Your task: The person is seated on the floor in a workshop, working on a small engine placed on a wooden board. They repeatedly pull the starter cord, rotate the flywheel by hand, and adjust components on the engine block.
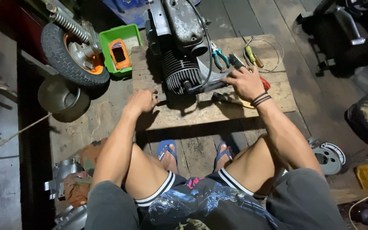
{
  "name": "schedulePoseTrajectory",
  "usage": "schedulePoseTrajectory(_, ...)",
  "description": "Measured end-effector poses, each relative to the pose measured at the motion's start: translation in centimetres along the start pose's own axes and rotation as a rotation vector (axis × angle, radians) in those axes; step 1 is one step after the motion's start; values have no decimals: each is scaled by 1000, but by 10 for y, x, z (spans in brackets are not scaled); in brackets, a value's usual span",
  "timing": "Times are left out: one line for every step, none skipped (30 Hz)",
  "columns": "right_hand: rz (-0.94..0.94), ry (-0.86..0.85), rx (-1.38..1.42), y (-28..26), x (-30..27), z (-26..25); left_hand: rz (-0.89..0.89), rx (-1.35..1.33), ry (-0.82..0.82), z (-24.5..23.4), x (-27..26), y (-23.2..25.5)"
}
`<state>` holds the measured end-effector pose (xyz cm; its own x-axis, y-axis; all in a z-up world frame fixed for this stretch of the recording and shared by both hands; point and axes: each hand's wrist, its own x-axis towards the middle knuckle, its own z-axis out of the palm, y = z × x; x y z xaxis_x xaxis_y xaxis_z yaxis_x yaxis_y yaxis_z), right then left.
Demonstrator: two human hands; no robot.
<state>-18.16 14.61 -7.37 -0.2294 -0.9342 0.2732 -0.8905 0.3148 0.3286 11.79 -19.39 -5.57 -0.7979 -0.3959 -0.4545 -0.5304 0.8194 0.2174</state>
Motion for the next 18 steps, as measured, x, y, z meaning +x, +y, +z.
schedulePoseTrajectory(0, 0, 1, 3, -1, 0, -1, 0, -1, -1, -2, 0)
schedulePoseTrajectory(43, -22, 50, 4, -3, -1, -6, 20, -10, -2, -4, 0)
schedulePoseTrajectory(87, -44, 99, 6, -5, -1, -11, 40, -19, -2, -5, 0)
schedulePoseTrajectory(89, -46, 99, 11, -3, 9, -9, 40, -20, -5, -9, 5)
schedulePoseTrajectory(132, 1, 155, 17, -1, 19, -19, 21, -15, -7, -12, 9)
schedulePoseTrajectory(172, 49, 213, 20, 2, 30, -32, 0, -11, -9, -16, 13)
schedulePoseTrajectory(169, 47, 214, 17, 6, 43, -34, -2, -12, -8, -16, 13)
schedulePoseTrajectory(186, 83, 420, 13, 10, 56, -26, 7, -11, -7, -14, 14)
schedulePoseTrajectory(202, 118, 627, 10, 14, 69, -18, 16, -10, -6, -13, 15)
schedulePoseTrajectory(200, 120, 627, 3, 15, 53, -20, 16, -7, -4, -10, 12)
schedulePoseTrajectory(124, 57, 562, -4, 15, 37, -14, -7, -1, -2, -7, 9)
schedulePoseTrajectory(49, -5, 499, -12, 15, 22, -9, -29, 3, 0, -5, 6)
schedulePoseTrajectory(47, -3, 501, -11, 14, 0, -12, -28, 4, -4, -10, 8)
schedulePoseTrajectory(30, -29, 387, -12, 13, -22, 1, -30, 11, -10, -15, 9)
schedulePoseTrajectory(14, -56, 272, -12, 11, -43, 14, -32, 17, -16, -20, 11)
schedulePoseTrajectory(17, -53, 277, -6, 4, -21, 11, -27, 15, -13, -18, 7)
schedulePoseTrajectory(21, -93, 147, 0, -3, 2, 3, -44, 10, -11, -16, 3)
schedulePoseTrajectory(27, -136, 15, 7, -11, 23, -1, -62, 4, -7, -14, 1)
